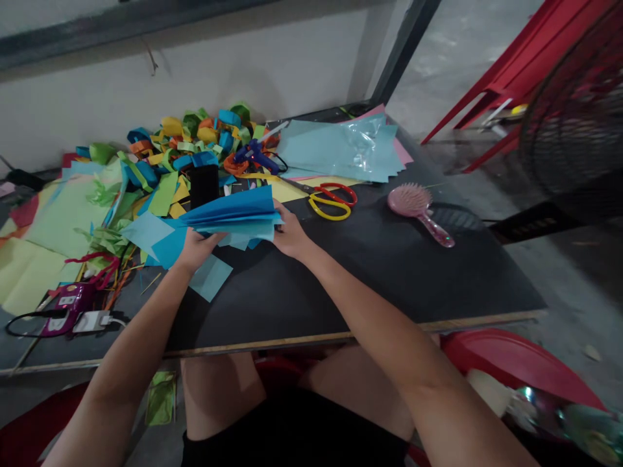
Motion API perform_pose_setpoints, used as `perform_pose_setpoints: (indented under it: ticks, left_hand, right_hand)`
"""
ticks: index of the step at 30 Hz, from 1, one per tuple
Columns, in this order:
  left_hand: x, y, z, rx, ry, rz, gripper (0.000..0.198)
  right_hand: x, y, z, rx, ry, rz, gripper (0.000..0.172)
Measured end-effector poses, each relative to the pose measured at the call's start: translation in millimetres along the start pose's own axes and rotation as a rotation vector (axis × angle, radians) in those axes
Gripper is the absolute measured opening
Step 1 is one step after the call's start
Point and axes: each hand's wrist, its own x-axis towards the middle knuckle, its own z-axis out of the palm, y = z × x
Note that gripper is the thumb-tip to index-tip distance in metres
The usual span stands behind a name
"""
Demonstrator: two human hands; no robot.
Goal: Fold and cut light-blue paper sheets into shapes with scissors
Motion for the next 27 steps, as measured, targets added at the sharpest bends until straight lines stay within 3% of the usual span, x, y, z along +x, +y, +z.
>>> perform_pose_setpoints:
  ticks: [4, 7, 10, 13, 17, 22, 27]
  left_hand:
    - [1, 5, -2.5, -0.011, -0.068, 0.012, 0.035]
    - [1, 5, -3.7, -0.074, -0.151, 0.062, 0.049]
    - [-1, 2, -1.7, -0.007, -0.130, 0.093, 0.061]
    - [-2, -3, 1.6, 0.116, -0.058, 0.079, 0.051]
    - [-1, -7, 3.0, 0.197, 0.070, -0.012, 0.033]
    - [-4, -7, 9.0, 0.168, 0.032, -0.073, 0.040]
    - [0, -6, 10.2, -0.053, 0.047, -0.271, 0.050]
  right_hand:
    - [2, -1, -7, -0.123, -0.093, 0.003, 0.030]
    - [2, -5, -12, -0.028, -0.116, -0.058, 0.038]
    - [1, -7, -15, -0.107, -0.080, -0.065, 0.033]
    - [0, -5, -14, -0.159, -0.010, -0.003, 0.024]
    - [-2, -4, -9, 0.038, -0.009, 0.147, 0.039]
    - [-4, -9, -7, 0.105, -0.018, 0.237, 0.051]
    - [-3, -18, -8, 0.173, 0.028, 0.251, 0.051]
